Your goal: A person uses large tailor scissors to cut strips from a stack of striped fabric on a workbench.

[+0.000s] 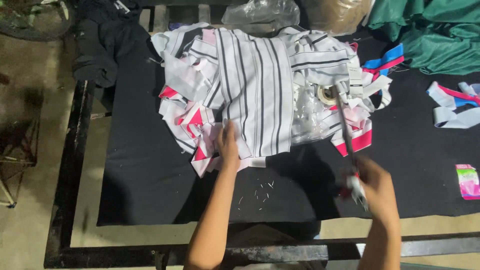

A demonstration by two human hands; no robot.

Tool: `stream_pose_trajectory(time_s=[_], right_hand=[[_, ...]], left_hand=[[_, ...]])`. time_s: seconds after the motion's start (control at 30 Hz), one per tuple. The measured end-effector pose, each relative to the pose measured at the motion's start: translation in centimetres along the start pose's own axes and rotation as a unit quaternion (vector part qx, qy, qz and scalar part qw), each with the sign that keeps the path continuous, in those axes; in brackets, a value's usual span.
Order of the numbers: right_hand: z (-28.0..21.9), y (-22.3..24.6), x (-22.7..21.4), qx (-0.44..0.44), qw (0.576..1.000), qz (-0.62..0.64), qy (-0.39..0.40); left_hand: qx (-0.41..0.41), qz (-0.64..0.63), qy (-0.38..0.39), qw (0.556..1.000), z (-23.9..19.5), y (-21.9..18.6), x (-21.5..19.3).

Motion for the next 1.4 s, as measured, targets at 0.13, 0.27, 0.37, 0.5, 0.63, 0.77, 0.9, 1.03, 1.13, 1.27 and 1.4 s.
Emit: stream_pose_trajectory(time_s=[0.13,0.27,0.37,0.5,0.63,0.77,0.9,1.03,1.13,1.27,1.4], right_hand=[[6.0,1.0,-0.6,-0.115,0.961,-0.197,-0.155],[11.9,-4.2,0.4,-0.113,0.909,-0.317,-0.248],[12.3,-4.8,1.0,-0.155,0.878,-0.350,-0.288],[11.1,-5.7,0.2,-0.193,0.856,-0.383,-0.287],[13.3,-8.1,0.3,-0.205,0.858,-0.406,-0.237],[10.2,-4.0,1.1,-0.171,0.886,-0.385,-0.194],[8.4,-2.5,1.0,-0.157,0.817,-0.499,-0.243],[8.3,-2.8,1.1,-0.209,0.860,-0.395,-0.246],[5.9,0.4,4.2,-0.282,0.874,-0.289,-0.269],[2.4,5.3,11.5,-0.388,0.784,-0.353,-0.333],[4.3,4.6,15.5,-0.334,0.802,-0.412,-0.275]], left_hand=[[0.207,0.054,0.051,0.975,2.7,2.0,-1.7],[0.243,0.068,0.056,0.966,3.9,1.6,-1.6],[0.286,0.108,0.049,0.951,9.3,5.2,-2.9],[0.345,0.156,0.041,0.924,8.0,2.4,-3.3],[0.344,0.180,0.038,0.921,7.1,1.2,-3.2],[0.349,0.211,0.045,0.912,8.2,2.1,-3.3],[0.359,0.217,0.046,0.906,7.9,2.0,-3.1],[0.375,0.210,0.045,0.902,7.9,2.2,-3.2],[0.375,0.203,0.045,0.903,7.0,1.8,-2.7],[0.394,0.248,0.049,0.884,2.5,-1.5,-1.2],[0.417,0.247,0.087,0.870,0.7,-1.6,-0.7]])
Point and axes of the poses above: each hand's wrist, its own z-axis towards the middle knuckle, its own x-axis out of the palm, y = z × x, the point moved 6 cm from there along z, towards the middle knuckle, and after that the axes turned 10 degrees about x, right-handed, at the moved point
